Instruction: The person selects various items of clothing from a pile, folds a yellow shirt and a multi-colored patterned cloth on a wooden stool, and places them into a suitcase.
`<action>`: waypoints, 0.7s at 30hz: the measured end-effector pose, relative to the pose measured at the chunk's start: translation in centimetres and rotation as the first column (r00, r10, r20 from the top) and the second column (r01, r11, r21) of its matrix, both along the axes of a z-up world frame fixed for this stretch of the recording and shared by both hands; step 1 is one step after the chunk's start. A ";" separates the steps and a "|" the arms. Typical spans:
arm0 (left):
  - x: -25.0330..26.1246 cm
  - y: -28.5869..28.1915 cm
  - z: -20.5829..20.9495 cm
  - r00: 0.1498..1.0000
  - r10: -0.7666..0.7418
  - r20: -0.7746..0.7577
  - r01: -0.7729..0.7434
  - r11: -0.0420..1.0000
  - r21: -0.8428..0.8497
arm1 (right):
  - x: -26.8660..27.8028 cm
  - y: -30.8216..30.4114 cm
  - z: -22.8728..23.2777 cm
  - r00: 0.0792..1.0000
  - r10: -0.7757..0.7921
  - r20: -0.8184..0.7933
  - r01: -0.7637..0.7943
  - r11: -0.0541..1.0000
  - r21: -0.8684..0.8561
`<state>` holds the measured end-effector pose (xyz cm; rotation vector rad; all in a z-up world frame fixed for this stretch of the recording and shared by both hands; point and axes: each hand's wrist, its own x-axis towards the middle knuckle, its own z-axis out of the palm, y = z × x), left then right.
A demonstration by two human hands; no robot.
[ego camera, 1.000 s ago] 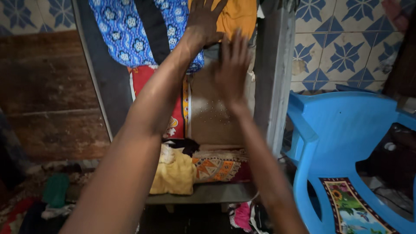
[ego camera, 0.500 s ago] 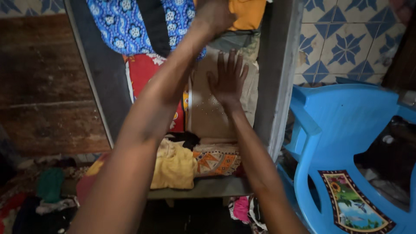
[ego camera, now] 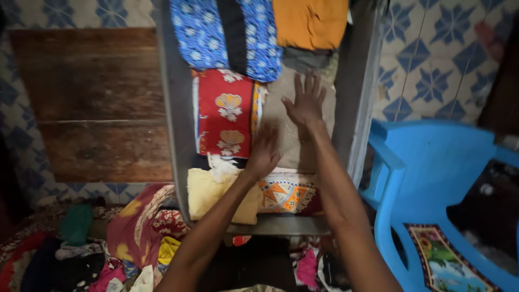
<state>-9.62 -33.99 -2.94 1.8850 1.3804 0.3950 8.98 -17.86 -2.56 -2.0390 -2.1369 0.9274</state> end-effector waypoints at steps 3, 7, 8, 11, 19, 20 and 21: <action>-2.5 -1.1 -0.1 0.993 -0.032 0.111 0.048 0.988 -0.148 | -2.7 -4.2 2.4 0.999 -0.028 0.027 0.019 0.962 0.273; -6.1 -2.0 3.0 0.959 0.112 0.259 -0.054 0.974 -0.222 | -8.7 -13.0 3.6 0.981 -0.080 -0.179 0.110 0.980 0.164; -6.8 -2.2 4.2 0.961 0.132 0.244 -0.075 0.970 -0.231 | -9.8 -15.0 3.8 0.963 -0.142 -0.230 0.181 0.971 0.159; -10.1 -4.5 8.2 0.944 0.220 0.244 -0.169 0.963 -0.212 | -13.2 -20.0 5.0 0.914 -0.230 -0.333 0.306 0.932 0.197; -23.2 -14.2 15.6 0.702 0.614 0.359 -0.514 0.787 -0.341 | -26.3 -27.0 14.2 0.842 -0.003 -0.539 0.154 0.960 0.235; -25.3 -15.9 15.7 0.677 0.646 0.354 -0.554 0.763 -0.333 | -28.3 -27.3 15.0 0.837 0.042 -0.545 0.112 0.963 0.245; -27.3 -17.9 15.5 0.642 0.685 0.345 -0.602 0.729 -0.326 | -30.3 -27.5 15.7 0.837 0.090 -0.540 0.068 0.962 0.265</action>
